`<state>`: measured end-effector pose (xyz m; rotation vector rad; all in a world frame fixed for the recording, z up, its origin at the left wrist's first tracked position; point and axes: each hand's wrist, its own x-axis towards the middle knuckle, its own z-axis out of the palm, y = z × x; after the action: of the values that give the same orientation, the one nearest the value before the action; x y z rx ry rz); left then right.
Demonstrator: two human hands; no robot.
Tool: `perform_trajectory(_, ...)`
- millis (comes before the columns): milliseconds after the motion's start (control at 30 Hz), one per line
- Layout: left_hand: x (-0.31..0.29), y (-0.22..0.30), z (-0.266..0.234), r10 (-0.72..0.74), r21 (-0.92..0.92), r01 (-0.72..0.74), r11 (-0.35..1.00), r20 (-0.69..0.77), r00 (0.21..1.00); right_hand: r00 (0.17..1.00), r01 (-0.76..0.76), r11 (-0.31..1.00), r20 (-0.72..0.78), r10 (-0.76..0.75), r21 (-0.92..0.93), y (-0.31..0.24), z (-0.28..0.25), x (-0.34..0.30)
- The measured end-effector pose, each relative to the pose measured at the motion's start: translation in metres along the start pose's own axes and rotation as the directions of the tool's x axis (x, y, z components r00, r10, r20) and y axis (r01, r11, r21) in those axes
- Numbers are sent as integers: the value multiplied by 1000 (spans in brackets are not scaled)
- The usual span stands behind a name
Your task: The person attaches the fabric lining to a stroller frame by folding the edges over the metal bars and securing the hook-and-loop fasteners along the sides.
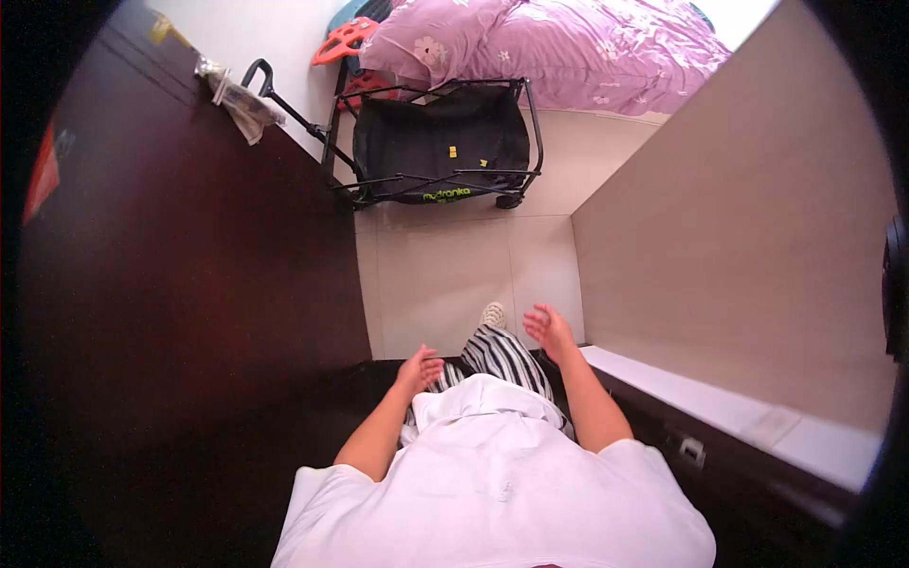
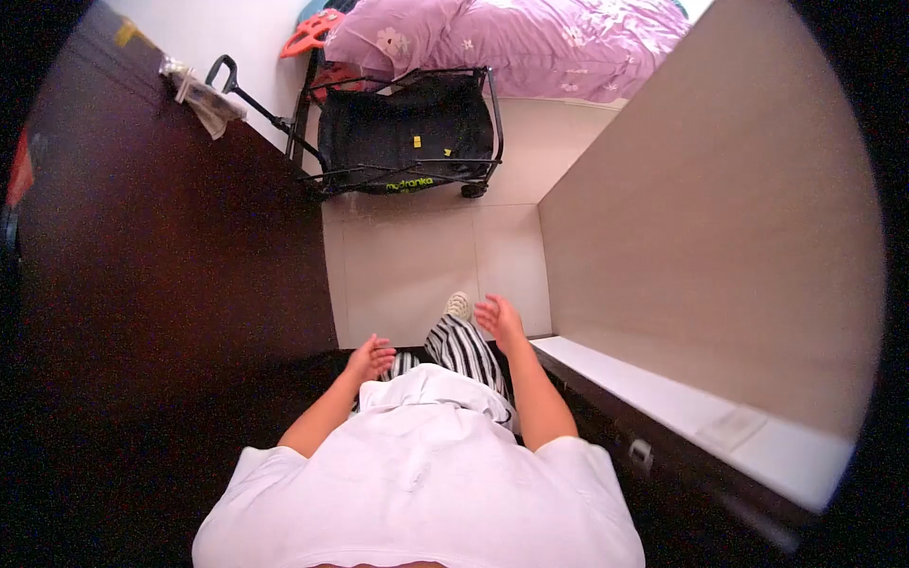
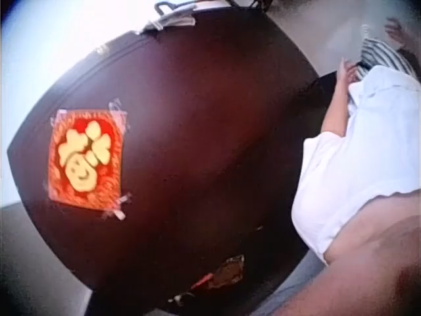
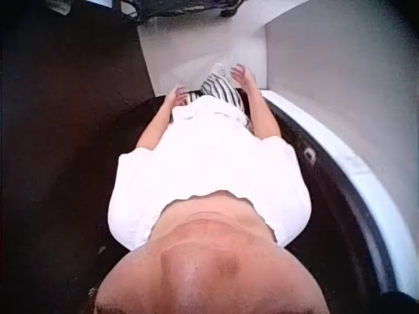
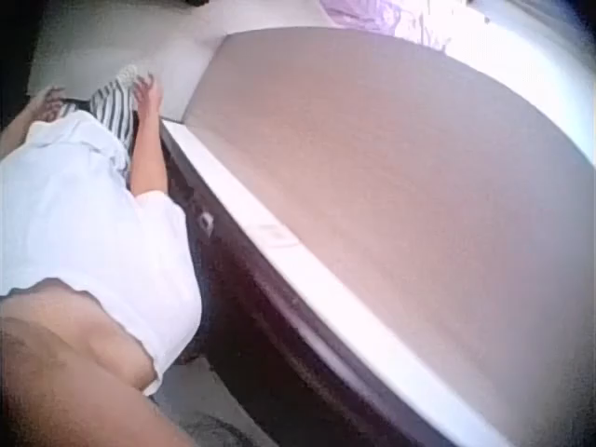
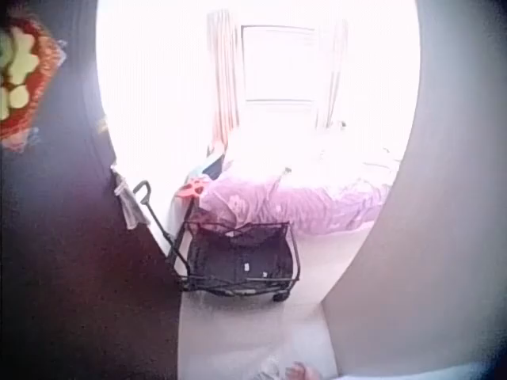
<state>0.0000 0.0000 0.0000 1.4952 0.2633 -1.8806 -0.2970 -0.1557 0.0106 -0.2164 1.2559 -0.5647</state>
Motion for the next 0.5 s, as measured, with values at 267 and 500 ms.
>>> perform_trajectory(267,39,164,58,190,-176,-230,957,-217,958,993,109,926,81,-86,-361,-204,92,115)
perform_trajectory(500,141,245,75,86,-44,-94,995,-154,984,980,146,890,-62,-191,-433,-251,138,203)
